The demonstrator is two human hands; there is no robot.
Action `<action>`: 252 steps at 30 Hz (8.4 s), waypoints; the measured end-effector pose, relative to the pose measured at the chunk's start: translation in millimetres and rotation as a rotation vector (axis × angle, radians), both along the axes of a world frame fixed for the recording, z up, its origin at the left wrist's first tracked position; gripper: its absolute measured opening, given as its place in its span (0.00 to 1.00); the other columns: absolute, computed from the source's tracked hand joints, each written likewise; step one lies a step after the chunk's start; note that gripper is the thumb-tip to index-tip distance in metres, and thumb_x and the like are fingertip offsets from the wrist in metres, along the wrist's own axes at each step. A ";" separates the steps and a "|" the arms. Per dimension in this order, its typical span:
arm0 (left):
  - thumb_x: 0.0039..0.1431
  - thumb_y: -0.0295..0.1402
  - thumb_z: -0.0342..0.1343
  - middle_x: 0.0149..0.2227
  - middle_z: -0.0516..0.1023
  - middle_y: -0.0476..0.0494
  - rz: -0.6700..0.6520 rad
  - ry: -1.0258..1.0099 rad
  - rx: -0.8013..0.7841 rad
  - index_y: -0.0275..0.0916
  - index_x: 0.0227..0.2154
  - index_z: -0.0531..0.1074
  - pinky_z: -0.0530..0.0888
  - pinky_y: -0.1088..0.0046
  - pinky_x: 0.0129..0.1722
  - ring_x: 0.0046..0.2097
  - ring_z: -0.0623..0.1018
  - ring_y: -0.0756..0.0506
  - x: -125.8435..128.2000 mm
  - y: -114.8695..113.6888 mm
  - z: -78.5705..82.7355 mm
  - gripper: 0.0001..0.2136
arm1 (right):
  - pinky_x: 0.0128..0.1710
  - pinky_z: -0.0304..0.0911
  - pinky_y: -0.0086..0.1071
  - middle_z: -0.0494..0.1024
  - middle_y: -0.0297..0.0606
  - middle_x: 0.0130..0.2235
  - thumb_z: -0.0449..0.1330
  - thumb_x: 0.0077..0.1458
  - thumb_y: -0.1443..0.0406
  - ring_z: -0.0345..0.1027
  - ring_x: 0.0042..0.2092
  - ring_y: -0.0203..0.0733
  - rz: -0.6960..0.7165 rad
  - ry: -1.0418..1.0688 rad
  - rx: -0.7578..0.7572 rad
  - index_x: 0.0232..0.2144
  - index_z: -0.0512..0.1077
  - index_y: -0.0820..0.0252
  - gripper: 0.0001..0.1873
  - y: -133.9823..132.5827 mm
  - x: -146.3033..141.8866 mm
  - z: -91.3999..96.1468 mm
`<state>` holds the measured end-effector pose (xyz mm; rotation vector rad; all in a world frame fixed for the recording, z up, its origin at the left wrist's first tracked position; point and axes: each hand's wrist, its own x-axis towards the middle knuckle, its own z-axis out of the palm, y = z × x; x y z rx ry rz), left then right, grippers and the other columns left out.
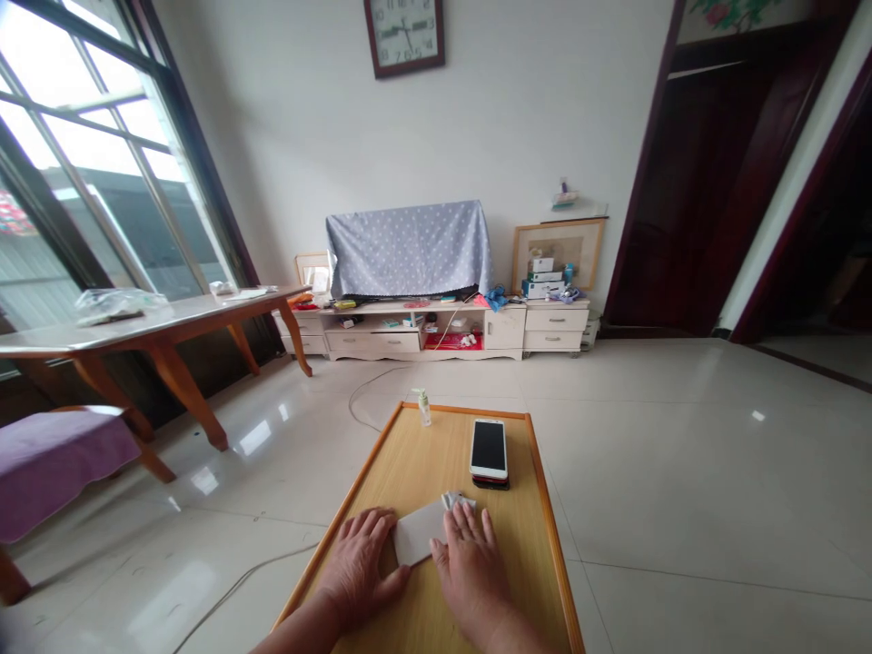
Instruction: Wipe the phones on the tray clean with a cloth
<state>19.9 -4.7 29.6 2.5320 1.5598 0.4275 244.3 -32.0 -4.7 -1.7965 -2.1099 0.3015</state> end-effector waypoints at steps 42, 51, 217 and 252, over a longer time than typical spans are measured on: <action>0.50 0.47 0.59 0.59 0.71 0.40 0.051 0.066 -0.069 0.47 0.56 0.68 0.58 0.56 0.62 0.61 0.67 0.35 4.5 4.7 -3.0 0.29 | 0.71 0.41 0.45 0.58 0.39 0.68 0.44 0.69 0.48 0.49 0.70 0.49 0.284 0.209 -0.023 0.69 0.55 0.55 0.33 -19.1 -48.1 6.9; 0.50 0.48 0.60 0.58 0.72 0.41 -0.008 0.004 0.020 0.47 0.54 0.68 0.60 0.55 0.62 0.60 0.67 0.34 1.4 3.2 -3.1 0.28 | 0.70 0.34 0.55 0.60 0.48 0.67 0.42 0.69 0.52 0.48 0.70 0.53 -0.036 0.068 -0.001 0.68 0.57 0.63 0.33 30.2 -12.5 5.6; 0.47 0.51 0.62 0.55 0.73 0.42 -0.008 -0.025 0.021 0.46 0.51 0.69 0.61 0.57 0.60 0.58 0.68 0.36 -4.0 2.9 -6.0 0.28 | 0.70 0.32 0.53 0.61 0.36 0.67 0.41 0.70 0.51 0.48 0.70 0.49 0.159 0.012 0.057 0.65 0.63 0.48 0.27 -8.6 -40.3 -7.1; 0.49 0.50 0.59 0.53 0.73 0.40 0.014 -0.026 0.021 0.45 0.50 0.70 0.61 0.56 0.60 0.56 0.69 0.35 -7.5 -1.4 -3.7 0.26 | 0.69 0.38 0.58 0.65 0.42 0.65 0.43 0.70 0.56 0.56 0.67 0.51 0.058 -0.036 0.123 0.63 0.65 0.53 0.25 -1.3 -36.7 -9.7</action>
